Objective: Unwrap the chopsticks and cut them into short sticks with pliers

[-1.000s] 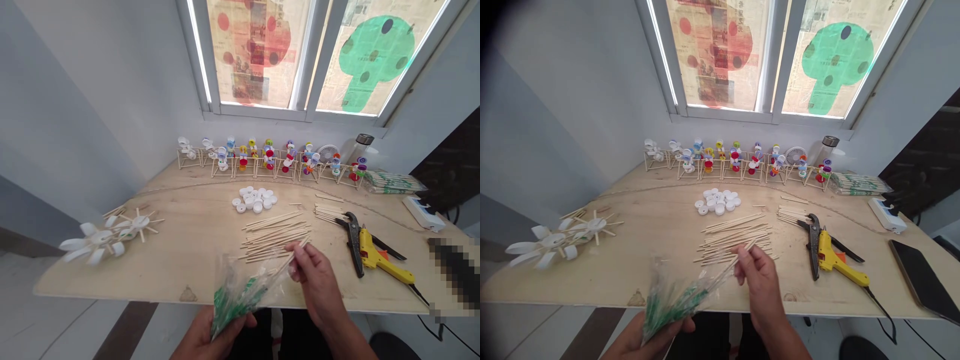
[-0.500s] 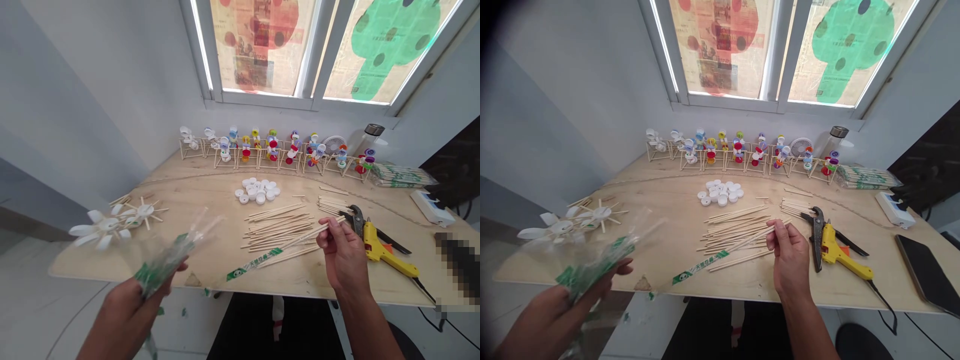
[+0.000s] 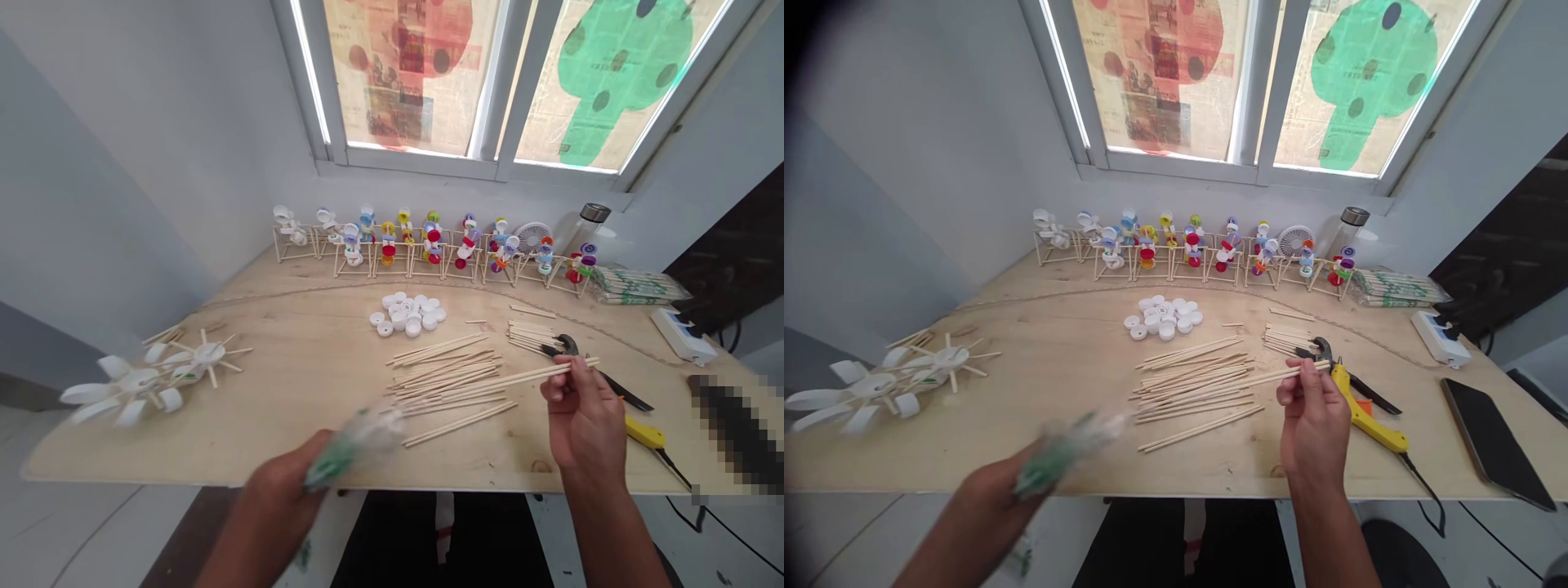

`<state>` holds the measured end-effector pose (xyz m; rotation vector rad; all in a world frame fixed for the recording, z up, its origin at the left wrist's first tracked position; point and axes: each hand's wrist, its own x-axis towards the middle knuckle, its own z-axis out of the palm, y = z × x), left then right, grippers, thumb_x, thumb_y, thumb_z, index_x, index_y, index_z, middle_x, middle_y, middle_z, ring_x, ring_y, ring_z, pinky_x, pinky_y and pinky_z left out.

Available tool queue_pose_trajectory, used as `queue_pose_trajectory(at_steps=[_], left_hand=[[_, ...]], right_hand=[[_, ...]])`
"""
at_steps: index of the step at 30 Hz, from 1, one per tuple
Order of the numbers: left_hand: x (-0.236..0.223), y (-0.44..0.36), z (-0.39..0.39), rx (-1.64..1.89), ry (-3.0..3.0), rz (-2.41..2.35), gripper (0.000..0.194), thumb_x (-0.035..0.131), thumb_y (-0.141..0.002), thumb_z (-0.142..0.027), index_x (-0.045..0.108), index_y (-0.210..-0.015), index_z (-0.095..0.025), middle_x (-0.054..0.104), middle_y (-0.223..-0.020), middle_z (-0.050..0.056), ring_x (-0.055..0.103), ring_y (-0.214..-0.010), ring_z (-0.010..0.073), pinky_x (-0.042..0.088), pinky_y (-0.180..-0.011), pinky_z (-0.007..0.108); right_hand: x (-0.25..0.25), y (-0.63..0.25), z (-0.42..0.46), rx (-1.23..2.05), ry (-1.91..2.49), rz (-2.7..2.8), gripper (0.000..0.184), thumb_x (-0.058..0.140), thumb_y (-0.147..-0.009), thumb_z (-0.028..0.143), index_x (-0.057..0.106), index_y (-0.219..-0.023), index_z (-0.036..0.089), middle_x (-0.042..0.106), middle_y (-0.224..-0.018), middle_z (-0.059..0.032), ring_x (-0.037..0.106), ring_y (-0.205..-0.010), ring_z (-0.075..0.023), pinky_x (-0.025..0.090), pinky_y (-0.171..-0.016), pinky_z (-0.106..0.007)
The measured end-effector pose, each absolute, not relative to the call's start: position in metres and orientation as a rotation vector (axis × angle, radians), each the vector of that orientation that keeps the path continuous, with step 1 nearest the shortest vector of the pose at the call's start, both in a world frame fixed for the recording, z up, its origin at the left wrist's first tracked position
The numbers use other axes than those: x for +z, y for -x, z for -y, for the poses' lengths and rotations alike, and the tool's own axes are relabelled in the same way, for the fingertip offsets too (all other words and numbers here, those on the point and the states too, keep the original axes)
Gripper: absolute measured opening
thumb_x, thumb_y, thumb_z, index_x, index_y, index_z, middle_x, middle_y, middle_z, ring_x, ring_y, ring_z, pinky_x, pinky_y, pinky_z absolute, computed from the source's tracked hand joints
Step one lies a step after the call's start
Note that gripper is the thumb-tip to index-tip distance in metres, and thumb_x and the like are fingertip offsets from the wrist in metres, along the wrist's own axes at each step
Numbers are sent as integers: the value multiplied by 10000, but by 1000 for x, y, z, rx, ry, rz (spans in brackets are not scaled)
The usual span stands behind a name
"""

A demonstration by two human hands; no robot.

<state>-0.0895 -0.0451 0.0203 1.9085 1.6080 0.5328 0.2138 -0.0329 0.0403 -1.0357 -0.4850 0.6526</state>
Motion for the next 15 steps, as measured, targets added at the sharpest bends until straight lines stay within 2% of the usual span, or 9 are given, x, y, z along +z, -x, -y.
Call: queue_pose_trajectory(at_steps=[3, 7, 12, 15], left_hand=[[16, 114, 36, 616, -1870, -1885, 208, 424, -756, -373, 563, -673, -242, 640, -624, 3, 609, -673, 217, 463, -608, 242], [15, 92, 36, 455, -1997, -1580, 234, 375, -765, -251, 543, -603, -240, 618, -602, 1, 603, -680, 199, 464, -647, 234], [16, 39, 43, 338, -2268, -1247, 356, 376, -710, -78, 618, -907, -248, 646, -861, 33, 596, -796, 183, 443, -667, 237], [11, 21, 40, 290, -2453, -1146, 362, 432, -705, -63, 594, -975, -240, 620, -921, 45, 572, -827, 195, 433, -679, 259]], right_hand=[[32, -220, 20, 702, 1068, 476, 218, 725, -651, 356, 648, -719, 164, 611, -677, 5, 450, -484, -57, 324, -426, -196], [19, -204, -2, 901, 1159, 571, 303, 720, -632, 414, 661, -773, 152, 620, -602, 0, 453, -465, -66, 344, -440, -195], [7, -199, -22, 956, 1481, 949, 414, 566, -722, 542, 659, -715, 139, 674, -644, -60, 480, -449, -93, 353, -425, -217], [1, -213, -21, 889, 1596, 1068, 395, 575, -720, 524, 662, -640, 147, 656, -578, -45, 464, -404, -106, 332, -412, -235]])
